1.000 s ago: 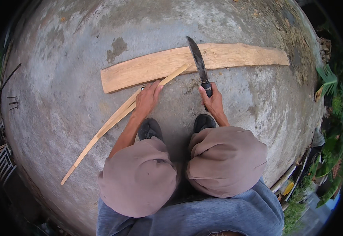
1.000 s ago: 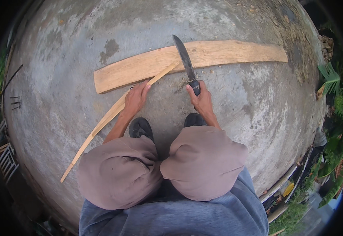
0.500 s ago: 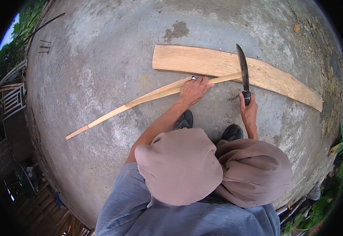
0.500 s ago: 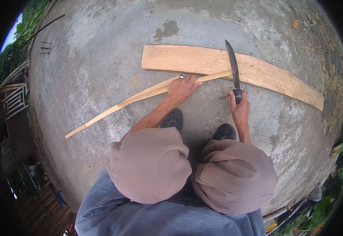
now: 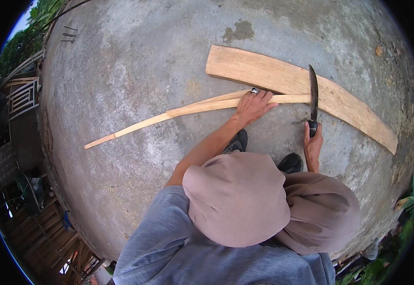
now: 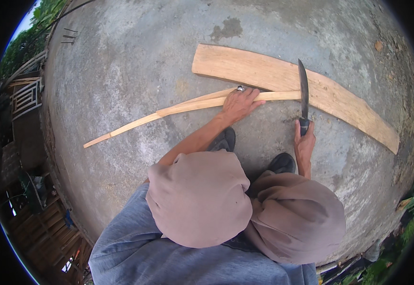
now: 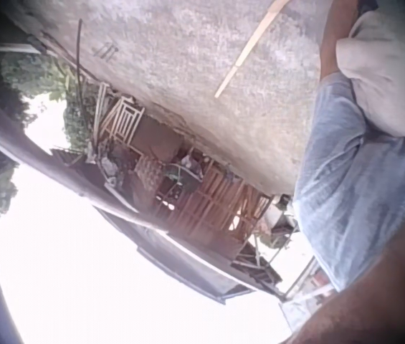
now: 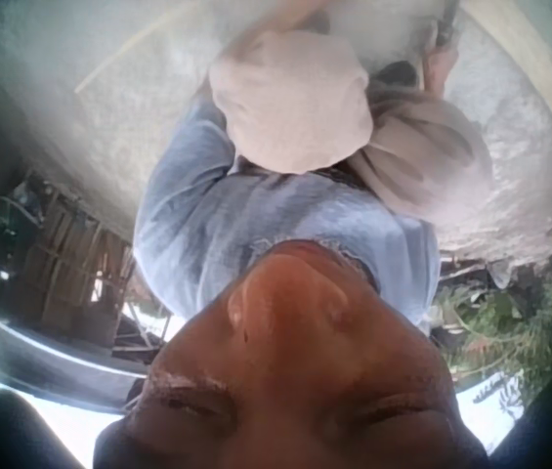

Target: The person picks up a machete and a long bamboo strip, then squats on the ground. They use the machete to repeatedly cut the bamboo strip into shorter pieces on a wooden plank.

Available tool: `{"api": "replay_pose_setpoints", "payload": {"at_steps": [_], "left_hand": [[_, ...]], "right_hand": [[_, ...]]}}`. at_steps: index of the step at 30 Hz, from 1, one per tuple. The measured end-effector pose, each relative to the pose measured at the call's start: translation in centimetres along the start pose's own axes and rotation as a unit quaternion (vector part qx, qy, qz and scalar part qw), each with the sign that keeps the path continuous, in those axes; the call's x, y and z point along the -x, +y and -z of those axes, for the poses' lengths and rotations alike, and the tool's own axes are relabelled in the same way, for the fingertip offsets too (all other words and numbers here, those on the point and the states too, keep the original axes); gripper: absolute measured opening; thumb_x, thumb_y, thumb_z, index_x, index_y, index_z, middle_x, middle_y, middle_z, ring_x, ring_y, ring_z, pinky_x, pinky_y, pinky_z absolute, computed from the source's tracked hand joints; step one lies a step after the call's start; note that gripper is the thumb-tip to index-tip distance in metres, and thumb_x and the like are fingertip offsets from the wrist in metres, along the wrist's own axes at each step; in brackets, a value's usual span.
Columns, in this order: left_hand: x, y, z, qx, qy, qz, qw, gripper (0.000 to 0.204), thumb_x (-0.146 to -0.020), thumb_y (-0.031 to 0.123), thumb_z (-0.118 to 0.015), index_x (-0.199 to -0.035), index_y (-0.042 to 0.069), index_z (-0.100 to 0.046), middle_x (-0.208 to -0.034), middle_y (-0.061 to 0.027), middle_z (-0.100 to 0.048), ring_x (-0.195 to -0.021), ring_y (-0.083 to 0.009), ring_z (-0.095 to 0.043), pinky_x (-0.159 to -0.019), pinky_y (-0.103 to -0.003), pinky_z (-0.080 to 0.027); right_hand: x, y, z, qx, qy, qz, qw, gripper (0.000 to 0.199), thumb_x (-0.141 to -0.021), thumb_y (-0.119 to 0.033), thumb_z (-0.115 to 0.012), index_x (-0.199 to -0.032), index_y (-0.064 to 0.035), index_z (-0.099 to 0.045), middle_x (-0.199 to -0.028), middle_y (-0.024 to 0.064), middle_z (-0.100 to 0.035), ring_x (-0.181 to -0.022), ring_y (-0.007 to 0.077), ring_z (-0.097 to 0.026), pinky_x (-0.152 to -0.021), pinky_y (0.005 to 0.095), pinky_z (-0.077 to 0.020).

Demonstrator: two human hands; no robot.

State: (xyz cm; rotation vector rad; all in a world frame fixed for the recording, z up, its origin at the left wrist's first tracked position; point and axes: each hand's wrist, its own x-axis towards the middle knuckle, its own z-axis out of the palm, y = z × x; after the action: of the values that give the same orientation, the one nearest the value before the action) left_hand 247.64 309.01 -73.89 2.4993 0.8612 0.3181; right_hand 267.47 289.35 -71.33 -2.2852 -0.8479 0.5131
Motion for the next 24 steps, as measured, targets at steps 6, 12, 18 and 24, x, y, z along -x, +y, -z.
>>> {"api": "replay_pose_setpoints", "payload": {"at_steps": [6, 12, 18, 24], "left_hand": [[-0.5, 0.4, 0.0, -0.004, 0.008, -0.006, 1.000, 0.043, -0.101, 0.051, -0.057, -0.111, 0.009, -0.062, -0.092, -0.0153, -0.070, -0.072, -0.0348, -0.071, -0.062, -0.045, -0.056], [-1.3, 0.6, 1.7, -0.045, -0.061, 0.013, 0.997, 0.045, -0.105, 0.051, -0.050, -0.110, 0.008, -0.061, -0.085, -0.0190, -0.073, -0.073, -0.0377, -0.071, -0.063, -0.048, -0.056], [-2.1, 0.9, 1.9, -0.038, -0.088, 0.013, 0.995, 0.043, -0.105, 0.050, -0.049, -0.109, 0.009, -0.062, -0.080, -0.0193, -0.072, -0.074, -0.0394, -0.071, -0.064, -0.050, -0.055], [-1.8, 0.9, 2.0, -0.018, -0.073, 0.030, 0.997, 0.047, -0.101, 0.054, -0.055, -0.111, 0.009, -0.066, -0.090, -0.0180, -0.074, -0.081, -0.0368, -0.073, -0.067, -0.050, -0.055]], "right_hand": [[-0.6, 0.3, 0.6, -0.084, -0.031, -0.095, 0.991, 0.035, -0.099, -0.035, -0.070, -0.103, -0.0021, -0.061, -0.073, 0.0159, -0.064, -0.065, 0.0252, -0.061, -0.064, 0.0411, -0.0498], [-1.9, -0.5, -0.3, -0.159, 0.050, -0.037, 0.985, 0.036, -0.097, -0.036, -0.072, -0.105, -0.0031, -0.061, -0.075, 0.0164, -0.066, -0.067, 0.0263, -0.066, -0.063, 0.0405, -0.0509], [-2.2, -1.1, 0.1, -0.073, 0.013, -0.022, 0.997, 0.040, -0.097, -0.040, -0.071, -0.107, -0.0029, -0.060, -0.076, 0.0203, -0.068, -0.070, 0.0373, -0.069, -0.064, 0.0439, -0.0520], [-1.5, -1.1, 0.1, -0.078, 0.024, -0.039, 0.996, 0.042, -0.097, -0.042, -0.070, -0.108, -0.0029, -0.060, -0.078, 0.0218, -0.069, -0.073, 0.0410, -0.070, -0.065, 0.0463, -0.0522]]}}
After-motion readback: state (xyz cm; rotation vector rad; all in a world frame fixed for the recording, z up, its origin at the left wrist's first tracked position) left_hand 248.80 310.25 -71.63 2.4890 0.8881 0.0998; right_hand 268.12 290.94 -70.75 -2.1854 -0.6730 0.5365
